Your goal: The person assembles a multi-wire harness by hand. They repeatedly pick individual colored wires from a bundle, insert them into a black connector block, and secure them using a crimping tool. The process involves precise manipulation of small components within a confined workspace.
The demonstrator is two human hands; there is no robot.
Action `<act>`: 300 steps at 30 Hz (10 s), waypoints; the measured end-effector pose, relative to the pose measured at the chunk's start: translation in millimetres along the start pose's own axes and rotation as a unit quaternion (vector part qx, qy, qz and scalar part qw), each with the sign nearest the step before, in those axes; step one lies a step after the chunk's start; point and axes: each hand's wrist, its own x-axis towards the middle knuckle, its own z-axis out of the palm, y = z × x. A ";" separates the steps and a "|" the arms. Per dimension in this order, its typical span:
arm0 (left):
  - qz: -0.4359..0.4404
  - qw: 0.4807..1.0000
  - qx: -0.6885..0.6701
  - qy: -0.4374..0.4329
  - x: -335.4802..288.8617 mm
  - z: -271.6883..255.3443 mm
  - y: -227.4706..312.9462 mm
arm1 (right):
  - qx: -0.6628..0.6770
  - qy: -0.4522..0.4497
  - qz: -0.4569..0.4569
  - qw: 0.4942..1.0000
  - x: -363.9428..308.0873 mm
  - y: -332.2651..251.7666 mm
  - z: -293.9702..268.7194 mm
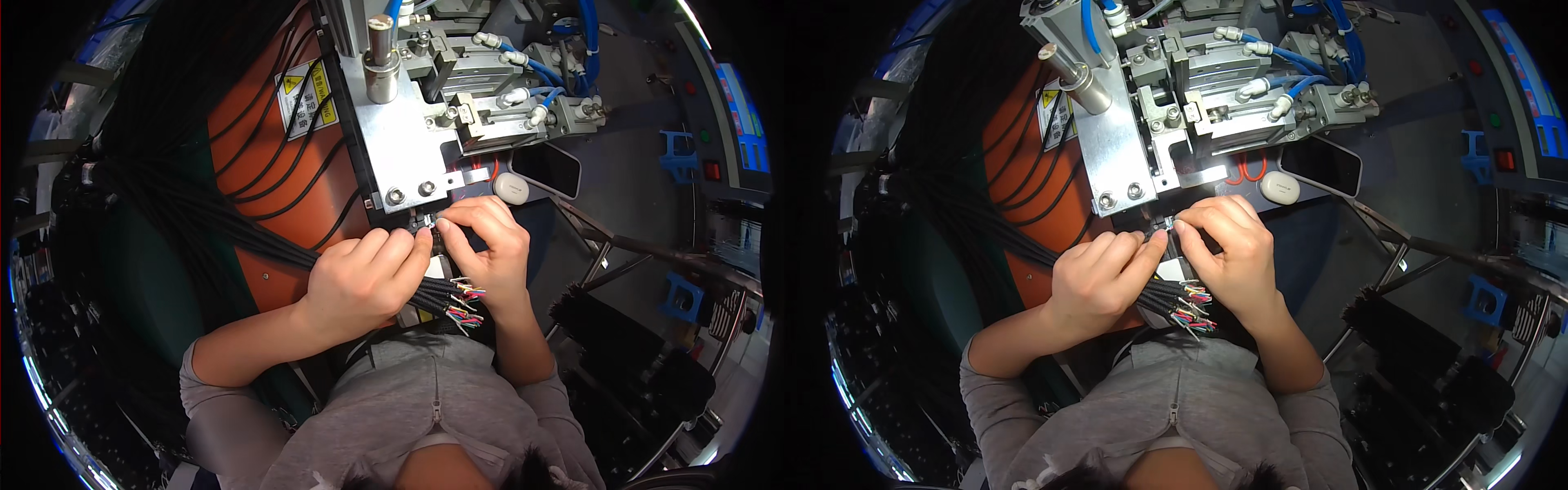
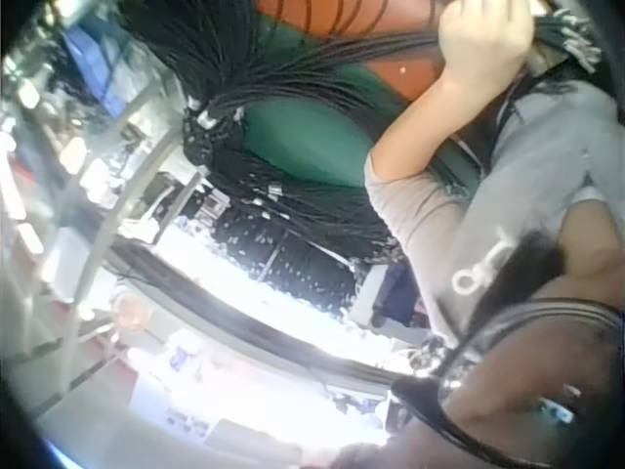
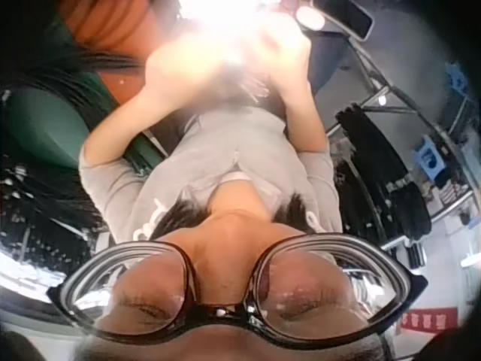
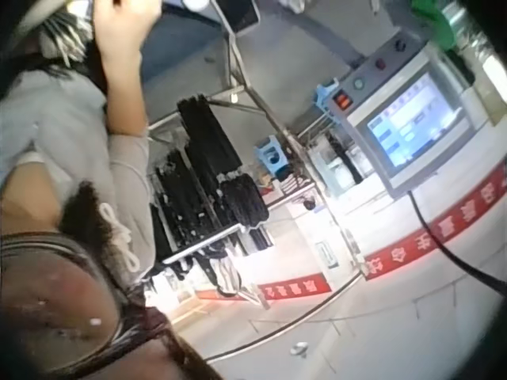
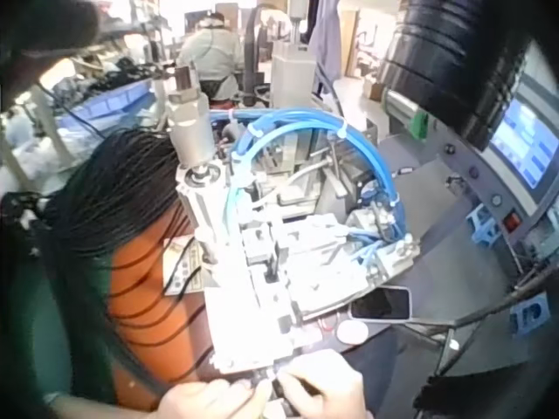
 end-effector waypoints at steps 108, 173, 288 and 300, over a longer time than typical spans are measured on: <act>0.014 0.993 -0.031 0.113 3.1 -5.9 -7.9 | 0.177 -0.032 0.066 0.981 3.2 -17.3 -14.7; 0.021 0.987 -0.131 0.096 8.3 -13.9 -6.9 | 0.268 0.097 -0.074 0.956 -4.2 -15.9 3.7; 0.026 0.970 -0.142 0.195 2.5 -1.6 -13.8 | 0.432 0.054 0.090 0.896 0.8 -35.6 5.6; 0.051 0.977 -0.095 0.185 0.8 -2.9 -13.8 | 0.229 0.000 0.035 0.973 6.9 -37.8 -18.2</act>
